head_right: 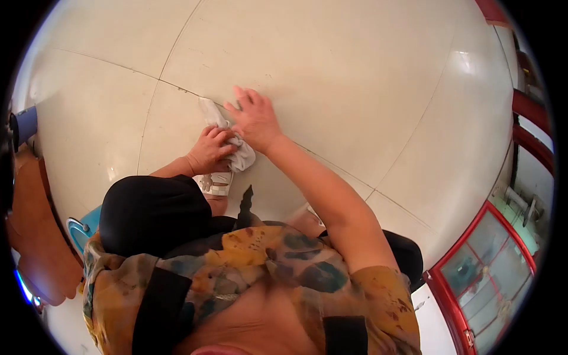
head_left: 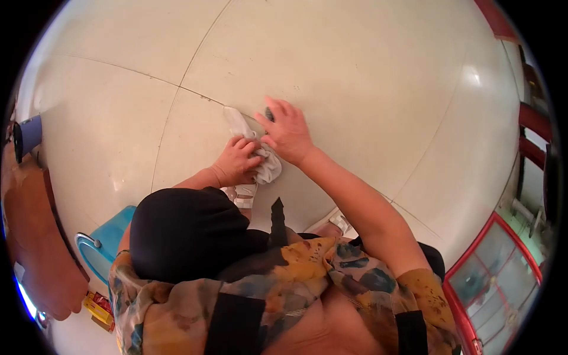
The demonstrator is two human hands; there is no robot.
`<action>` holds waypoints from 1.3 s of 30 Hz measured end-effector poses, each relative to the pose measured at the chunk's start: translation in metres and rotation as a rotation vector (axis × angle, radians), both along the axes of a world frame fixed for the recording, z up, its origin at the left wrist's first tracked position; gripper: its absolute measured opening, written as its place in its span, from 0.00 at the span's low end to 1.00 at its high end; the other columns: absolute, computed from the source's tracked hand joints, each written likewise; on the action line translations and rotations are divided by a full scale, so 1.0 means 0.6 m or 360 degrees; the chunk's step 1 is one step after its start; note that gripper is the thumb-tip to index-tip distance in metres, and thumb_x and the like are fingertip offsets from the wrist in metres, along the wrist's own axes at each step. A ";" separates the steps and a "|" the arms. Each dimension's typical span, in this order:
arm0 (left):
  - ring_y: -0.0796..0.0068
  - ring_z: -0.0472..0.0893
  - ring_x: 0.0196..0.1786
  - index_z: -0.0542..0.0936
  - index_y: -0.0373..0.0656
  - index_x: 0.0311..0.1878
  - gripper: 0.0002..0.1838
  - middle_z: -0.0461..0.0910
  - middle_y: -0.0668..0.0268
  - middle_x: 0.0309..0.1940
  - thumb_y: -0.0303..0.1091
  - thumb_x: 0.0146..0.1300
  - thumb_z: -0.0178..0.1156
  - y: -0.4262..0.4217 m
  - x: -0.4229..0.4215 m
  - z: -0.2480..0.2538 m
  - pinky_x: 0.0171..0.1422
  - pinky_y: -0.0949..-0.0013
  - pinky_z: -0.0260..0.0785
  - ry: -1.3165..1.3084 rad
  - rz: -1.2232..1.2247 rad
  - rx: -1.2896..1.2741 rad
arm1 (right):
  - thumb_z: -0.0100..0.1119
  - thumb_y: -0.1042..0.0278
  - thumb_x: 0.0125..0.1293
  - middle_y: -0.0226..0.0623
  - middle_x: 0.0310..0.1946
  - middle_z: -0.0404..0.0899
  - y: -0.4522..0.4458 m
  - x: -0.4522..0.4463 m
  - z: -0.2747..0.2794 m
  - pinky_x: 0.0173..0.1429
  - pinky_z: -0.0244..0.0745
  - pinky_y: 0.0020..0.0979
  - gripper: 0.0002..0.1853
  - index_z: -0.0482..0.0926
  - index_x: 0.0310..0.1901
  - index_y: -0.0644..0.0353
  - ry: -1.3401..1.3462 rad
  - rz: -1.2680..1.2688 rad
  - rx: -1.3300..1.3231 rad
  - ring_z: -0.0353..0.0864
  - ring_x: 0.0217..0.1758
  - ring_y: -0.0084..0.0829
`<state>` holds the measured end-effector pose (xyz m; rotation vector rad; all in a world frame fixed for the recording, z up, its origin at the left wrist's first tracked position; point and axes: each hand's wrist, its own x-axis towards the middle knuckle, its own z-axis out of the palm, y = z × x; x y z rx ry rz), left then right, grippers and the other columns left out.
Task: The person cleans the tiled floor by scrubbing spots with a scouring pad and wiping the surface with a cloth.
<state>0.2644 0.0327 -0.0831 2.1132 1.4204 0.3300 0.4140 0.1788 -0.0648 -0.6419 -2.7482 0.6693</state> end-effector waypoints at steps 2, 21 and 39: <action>0.58 0.70 0.53 0.77 0.52 0.45 0.23 0.72 0.65 0.46 0.35 0.40 0.67 -0.005 -0.010 -0.022 0.58 0.52 0.60 0.0046 -0.0041 0.0010 | 0.68 0.65 0.43 0.40 0.52 0.69 0.008 -0.017 -0.027 0.57 0.67 0.41 0.25 0.76 0.48 0.53 -0.0125 0.0129 -0.0063 0.66 0.57 0.44; 0.55 0.70 0.51 0.71 0.49 0.50 0.19 0.73 0.60 0.46 0.38 0.54 0.62 0.109 -0.236 -0.126 0.58 0.55 0.62 0.0639 0.1567 0.0619 | 0.61 0.75 0.45 0.33 0.33 0.75 0.230 -0.007 -0.108 0.44 0.74 0.41 0.09 0.76 0.30 0.54 0.0010 -0.0270 -0.0040 0.73 0.42 0.40; 0.54 0.70 0.52 0.71 0.47 0.50 0.19 0.72 0.57 0.45 0.36 0.54 0.61 0.104 -0.231 -0.126 0.59 0.52 0.61 0.0527 0.1582 0.0702 | 0.61 0.69 0.46 0.36 0.33 0.72 0.098 -0.042 -0.078 0.41 0.73 0.38 0.08 0.75 0.30 0.55 -0.0253 -0.0357 0.0008 0.71 0.40 0.40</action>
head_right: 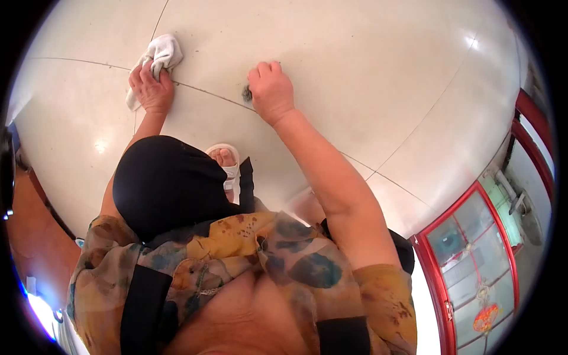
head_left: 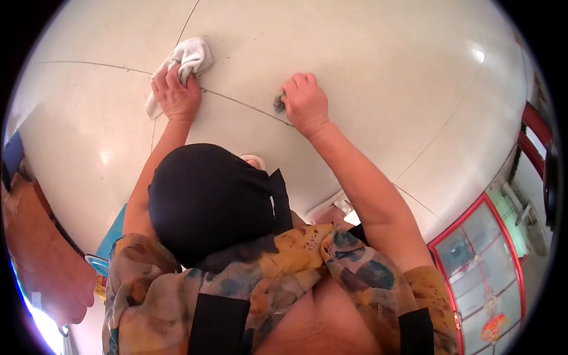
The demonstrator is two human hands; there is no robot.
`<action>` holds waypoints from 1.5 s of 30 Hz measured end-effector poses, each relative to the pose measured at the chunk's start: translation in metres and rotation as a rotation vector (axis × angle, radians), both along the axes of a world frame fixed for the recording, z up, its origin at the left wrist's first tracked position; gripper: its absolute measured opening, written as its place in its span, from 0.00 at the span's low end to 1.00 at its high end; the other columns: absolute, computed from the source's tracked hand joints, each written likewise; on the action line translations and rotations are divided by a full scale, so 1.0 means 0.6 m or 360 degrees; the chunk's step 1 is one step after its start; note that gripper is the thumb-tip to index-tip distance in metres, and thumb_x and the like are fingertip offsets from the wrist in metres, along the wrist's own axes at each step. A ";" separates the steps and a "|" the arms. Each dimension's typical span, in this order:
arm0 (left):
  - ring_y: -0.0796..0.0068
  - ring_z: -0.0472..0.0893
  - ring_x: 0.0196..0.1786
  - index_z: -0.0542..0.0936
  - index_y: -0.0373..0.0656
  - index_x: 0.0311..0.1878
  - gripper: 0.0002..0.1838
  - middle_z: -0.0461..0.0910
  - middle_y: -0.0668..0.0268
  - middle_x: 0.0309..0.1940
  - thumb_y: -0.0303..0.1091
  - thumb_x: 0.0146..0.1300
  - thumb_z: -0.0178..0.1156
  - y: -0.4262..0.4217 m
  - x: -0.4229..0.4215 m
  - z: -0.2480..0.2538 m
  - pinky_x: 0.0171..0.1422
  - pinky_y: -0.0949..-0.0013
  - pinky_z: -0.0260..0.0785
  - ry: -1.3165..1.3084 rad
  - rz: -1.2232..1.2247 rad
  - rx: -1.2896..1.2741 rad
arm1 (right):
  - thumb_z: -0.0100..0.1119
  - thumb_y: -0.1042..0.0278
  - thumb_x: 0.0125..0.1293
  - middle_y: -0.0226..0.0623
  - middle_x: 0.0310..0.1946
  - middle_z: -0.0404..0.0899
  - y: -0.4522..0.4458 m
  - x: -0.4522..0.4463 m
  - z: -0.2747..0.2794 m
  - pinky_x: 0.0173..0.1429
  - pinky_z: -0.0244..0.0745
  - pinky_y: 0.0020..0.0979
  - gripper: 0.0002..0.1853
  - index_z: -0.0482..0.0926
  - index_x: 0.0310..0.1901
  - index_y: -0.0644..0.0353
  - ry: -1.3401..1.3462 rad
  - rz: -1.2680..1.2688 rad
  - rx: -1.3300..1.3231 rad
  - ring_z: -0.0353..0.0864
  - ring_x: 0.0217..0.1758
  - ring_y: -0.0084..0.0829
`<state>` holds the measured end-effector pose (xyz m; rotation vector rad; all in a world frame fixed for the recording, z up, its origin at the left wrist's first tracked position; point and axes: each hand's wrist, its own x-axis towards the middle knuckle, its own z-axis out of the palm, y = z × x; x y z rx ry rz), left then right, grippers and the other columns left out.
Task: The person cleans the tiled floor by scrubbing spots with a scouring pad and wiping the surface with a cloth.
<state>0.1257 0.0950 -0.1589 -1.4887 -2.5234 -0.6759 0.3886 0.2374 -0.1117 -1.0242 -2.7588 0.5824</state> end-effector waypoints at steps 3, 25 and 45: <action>0.53 0.70 0.53 0.71 0.46 0.50 0.19 0.73 0.56 0.46 0.36 0.54 0.61 0.009 -0.004 0.000 0.59 0.52 0.60 -0.0015 -0.0032 0.0011 | 0.62 0.67 0.46 0.37 0.32 0.73 0.097 0.050 -0.014 0.40 0.74 0.40 0.08 0.74 0.28 0.56 -0.0136 -0.0255 0.0203 0.73 0.40 0.41; 0.54 0.69 0.54 0.70 0.47 0.51 0.20 0.72 0.58 0.47 0.36 0.55 0.61 0.001 0.001 -0.004 0.60 0.52 0.60 0.0013 -0.0009 -0.0037 | 0.53 0.69 0.53 0.36 0.29 0.71 0.136 0.038 -0.021 0.28 0.75 0.40 0.01 0.74 0.27 0.50 -0.0431 -0.0335 0.0442 0.73 0.37 0.41; 0.53 0.70 0.52 0.70 0.48 0.51 0.22 0.72 0.58 0.46 0.36 0.53 0.63 0.006 0.002 -0.007 0.58 0.52 0.61 0.0070 0.0032 0.0009 | 0.55 0.75 0.49 0.36 0.36 0.70 -0.069 0.175 0.010 0.39 0.72 0.40 0.04 0.73 0.27 0.54 -0.0131 0.0294 -0.0425 0.70 0.43 0.41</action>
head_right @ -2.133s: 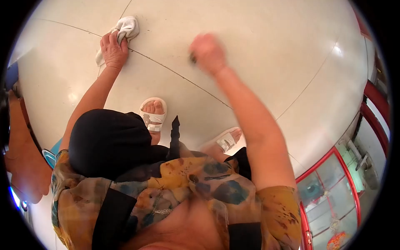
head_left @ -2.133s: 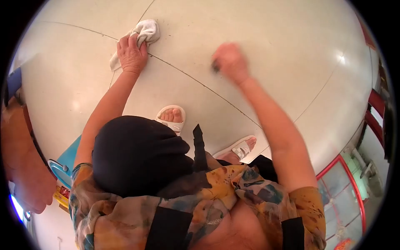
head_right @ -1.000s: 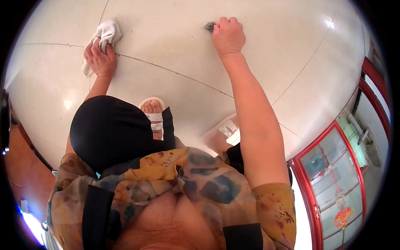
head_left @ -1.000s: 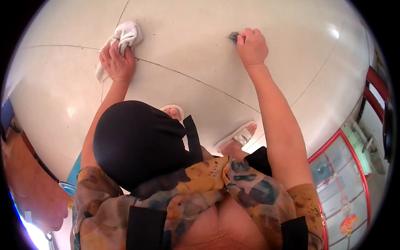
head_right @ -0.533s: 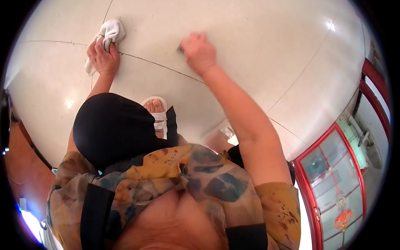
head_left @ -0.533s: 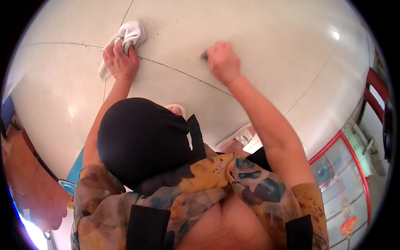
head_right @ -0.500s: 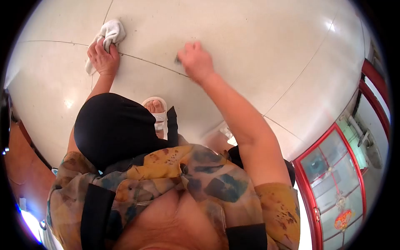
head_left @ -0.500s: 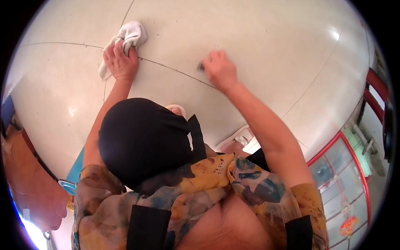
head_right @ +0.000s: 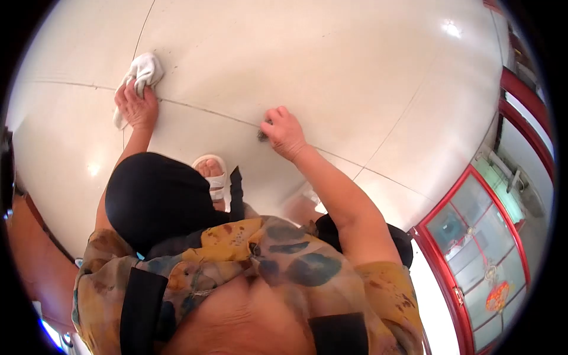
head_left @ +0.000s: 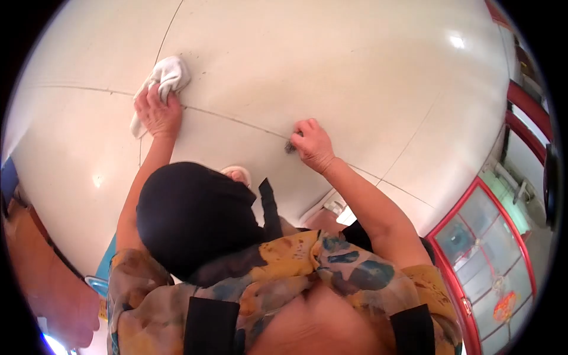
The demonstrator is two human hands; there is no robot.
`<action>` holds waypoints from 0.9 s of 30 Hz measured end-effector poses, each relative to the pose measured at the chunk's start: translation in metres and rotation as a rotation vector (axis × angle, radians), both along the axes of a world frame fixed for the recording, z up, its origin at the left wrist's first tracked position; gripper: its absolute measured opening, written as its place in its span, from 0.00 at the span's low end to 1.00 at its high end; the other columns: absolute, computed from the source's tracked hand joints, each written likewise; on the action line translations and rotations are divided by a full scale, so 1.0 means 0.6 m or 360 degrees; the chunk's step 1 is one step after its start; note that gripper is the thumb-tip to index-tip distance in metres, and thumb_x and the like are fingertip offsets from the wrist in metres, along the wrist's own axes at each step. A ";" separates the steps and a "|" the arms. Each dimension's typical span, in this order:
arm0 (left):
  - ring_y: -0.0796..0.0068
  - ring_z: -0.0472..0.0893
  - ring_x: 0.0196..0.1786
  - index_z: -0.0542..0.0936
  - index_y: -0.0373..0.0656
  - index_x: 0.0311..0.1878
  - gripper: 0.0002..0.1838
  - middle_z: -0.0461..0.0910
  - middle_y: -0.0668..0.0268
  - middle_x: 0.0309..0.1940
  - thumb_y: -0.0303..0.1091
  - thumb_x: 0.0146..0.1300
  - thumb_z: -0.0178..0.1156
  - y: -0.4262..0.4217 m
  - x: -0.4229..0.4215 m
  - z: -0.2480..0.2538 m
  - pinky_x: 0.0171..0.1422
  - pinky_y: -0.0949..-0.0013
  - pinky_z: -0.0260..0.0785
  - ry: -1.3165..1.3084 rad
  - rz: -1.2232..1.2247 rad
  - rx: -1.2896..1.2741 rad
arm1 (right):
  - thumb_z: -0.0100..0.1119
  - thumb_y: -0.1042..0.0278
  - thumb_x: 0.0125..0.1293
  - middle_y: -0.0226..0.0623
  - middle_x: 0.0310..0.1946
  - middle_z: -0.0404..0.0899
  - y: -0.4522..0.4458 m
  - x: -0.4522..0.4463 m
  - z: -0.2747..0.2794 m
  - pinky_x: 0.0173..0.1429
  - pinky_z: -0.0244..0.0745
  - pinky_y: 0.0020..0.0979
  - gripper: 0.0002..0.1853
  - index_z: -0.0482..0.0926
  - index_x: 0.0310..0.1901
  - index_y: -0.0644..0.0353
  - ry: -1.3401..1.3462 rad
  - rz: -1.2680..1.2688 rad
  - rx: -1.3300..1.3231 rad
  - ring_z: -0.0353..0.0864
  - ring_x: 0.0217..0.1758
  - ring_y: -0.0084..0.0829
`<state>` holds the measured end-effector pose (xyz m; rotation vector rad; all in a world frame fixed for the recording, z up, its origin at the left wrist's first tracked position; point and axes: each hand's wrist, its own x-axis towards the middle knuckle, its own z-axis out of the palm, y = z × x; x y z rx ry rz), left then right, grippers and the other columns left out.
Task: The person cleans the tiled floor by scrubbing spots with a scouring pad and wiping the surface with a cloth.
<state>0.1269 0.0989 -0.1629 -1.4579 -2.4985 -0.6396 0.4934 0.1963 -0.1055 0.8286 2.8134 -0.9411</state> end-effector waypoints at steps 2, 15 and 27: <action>0.53 0.70 0.52 0.70 0.48 0.51 0.21 0.72 0.57 0.46 0.36 0.53 0.62 -0.001 -0.002 -0.002 0.58 0.52 0.61 0.0000 -0.0040 0.0010 | 0.57 0.74 0.49 0.37 0.37 0.71 0.044 -0.008 -0.014 0.42 0.72 0.40 0.05 0.74 0.29 0.54 0.0151 -0.0068 0.0131 0.70 0.43 0.42; 0.53 0.70 0.52 0.69 0.47 0.52 0.21 0.71 0.57 0.48 0.36 0.55 0.61 0.003 -0.008 -0.002 0.59 0.51 0.60 0.0027 -0.0055 -0.0037 | 0.58 0.62 0.56 0.39 0.31 0.76 0.265 -0.102 -0.050 0.50 0.70 0.43 0.07 0.77 0.27 0.56 0.0015 -0.0923 0.0755 0.73 0.42 0.44; 0.52 0.69 0.55 0.70 0.46 0.52 0.19 0.72 0.55 0.47 0.36 0.57 0.59 0.002 -0.005 0.000 0.62 0.51 0.59 -0.0017 -0.0055 -0.0009 | 0.56 0.60 0.57 0.39 0.37 0.76 0.335 -0.020 -0.064 0.41 0.76 0.47 0.07 0.77 0.30 0.52 -0.0429 -0.1106 0.0846 0.77 0.42 0.45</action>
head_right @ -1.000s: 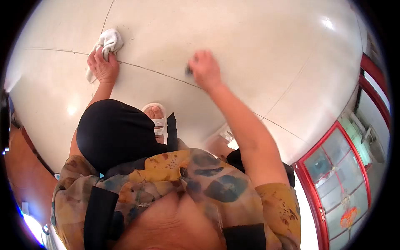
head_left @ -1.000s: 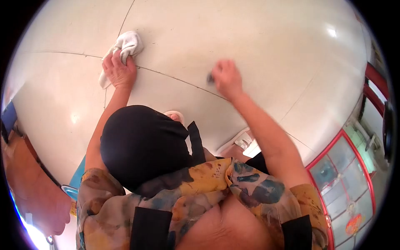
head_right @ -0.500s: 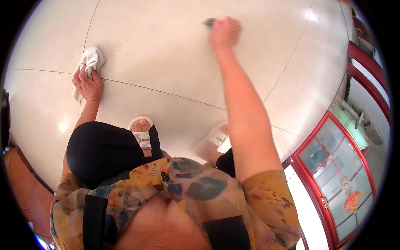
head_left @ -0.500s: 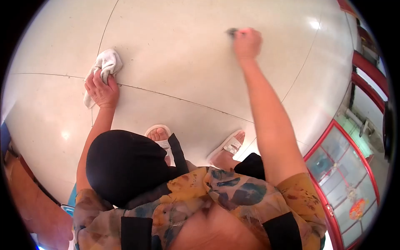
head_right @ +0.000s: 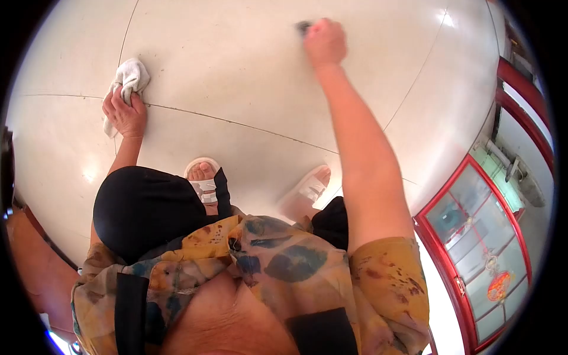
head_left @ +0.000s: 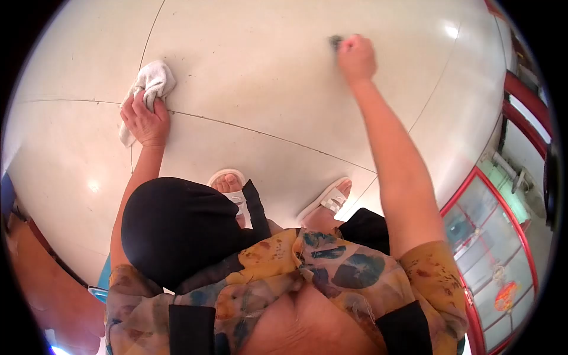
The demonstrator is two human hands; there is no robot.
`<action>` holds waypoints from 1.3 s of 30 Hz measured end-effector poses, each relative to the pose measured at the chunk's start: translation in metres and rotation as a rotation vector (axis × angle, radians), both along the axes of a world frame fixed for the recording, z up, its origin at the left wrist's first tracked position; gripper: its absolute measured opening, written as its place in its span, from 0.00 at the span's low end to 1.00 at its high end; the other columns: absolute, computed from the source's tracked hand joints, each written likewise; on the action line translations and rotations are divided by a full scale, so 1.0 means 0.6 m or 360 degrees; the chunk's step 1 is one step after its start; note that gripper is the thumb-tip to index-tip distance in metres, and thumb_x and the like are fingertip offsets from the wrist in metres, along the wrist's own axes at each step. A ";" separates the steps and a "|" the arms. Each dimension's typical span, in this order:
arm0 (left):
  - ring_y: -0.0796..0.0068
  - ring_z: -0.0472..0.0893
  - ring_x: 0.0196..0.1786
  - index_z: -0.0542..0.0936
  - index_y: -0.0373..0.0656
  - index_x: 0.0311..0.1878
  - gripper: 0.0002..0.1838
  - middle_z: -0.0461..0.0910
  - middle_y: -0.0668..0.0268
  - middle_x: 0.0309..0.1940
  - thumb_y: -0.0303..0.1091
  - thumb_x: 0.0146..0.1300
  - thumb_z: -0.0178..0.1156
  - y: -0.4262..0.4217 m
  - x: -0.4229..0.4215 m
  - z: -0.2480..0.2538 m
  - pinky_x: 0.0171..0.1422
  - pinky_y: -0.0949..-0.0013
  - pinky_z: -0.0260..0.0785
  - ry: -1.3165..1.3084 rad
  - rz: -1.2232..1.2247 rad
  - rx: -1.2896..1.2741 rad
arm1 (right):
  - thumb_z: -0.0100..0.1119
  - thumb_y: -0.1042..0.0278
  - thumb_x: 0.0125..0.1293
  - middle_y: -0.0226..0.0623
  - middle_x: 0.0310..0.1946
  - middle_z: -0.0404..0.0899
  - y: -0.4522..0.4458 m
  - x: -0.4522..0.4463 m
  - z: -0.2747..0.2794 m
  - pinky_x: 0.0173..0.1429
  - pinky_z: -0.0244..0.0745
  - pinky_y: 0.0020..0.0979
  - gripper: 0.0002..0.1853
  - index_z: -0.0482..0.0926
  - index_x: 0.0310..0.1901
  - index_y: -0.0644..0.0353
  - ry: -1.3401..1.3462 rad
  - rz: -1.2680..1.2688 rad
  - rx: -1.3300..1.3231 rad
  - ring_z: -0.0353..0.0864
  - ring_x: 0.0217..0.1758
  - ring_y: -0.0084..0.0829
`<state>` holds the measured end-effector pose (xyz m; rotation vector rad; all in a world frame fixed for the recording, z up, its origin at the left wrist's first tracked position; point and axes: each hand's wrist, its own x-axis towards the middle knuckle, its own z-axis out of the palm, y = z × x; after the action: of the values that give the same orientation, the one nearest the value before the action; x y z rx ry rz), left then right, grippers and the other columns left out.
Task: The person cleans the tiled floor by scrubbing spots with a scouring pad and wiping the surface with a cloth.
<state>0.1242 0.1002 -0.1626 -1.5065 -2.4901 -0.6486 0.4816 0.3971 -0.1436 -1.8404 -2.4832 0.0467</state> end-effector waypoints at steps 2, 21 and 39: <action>0.52 0.69 0.55 0.70 0.46 0.53 0.20 0.72 0.56 0.47 0.37 0.57 0.59 -0.002 0.002 0.001 0.62 0.52 0.59 -0.0014 0.0007 0.0009 | 0.56 0.59 0.58 0.39 0.37 0.76 0.027 0.021 0.041 0.41 0.76 0.47 0.07 0.77 0.31 0.51 -0.0129 -0.0426 -0.0209 0.77 0.42 0.45; 0.52 0.68 0.55 0.70 0.48 0.53 0.20 0.71 0.55 0.48 0.37 0.57 0.60 0.000 0.003 -0.004 0.62 0.51 0.59 -0.0049 0.0024 0.0013 | 0.57 0.59 0.57 0.37 0.42 0.77 0.061 0.004 0.043 0.42 0.76 0.44 0.06 0.79 0.34 0.47 -0.0083 -0.0491 -0.0501 0.79 0.44 0.41; 0.56 0.70 0.52 0.70 0.49 0.50 0.20 0.73 0.60 0.45 0.39 0.55 0.61 -0.001 0.000 0.005 0.59 0.53 0.60 0.0012 -0.0012 0.0022 | 0.59 0.66 0.55 0.35 0.33 0.69 -0.254 -0.048 0.070 0.35 0.73 0.41 0.04 0.75 0.27 0.52 0.0286 0.0757 -0.0627 0.72 0.43 0.39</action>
<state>0.1242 0.0997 -0.1596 -1.5118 -2.4701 -0.6588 0.4531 0.2448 -0.1018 -1.2138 -2.8583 0.7278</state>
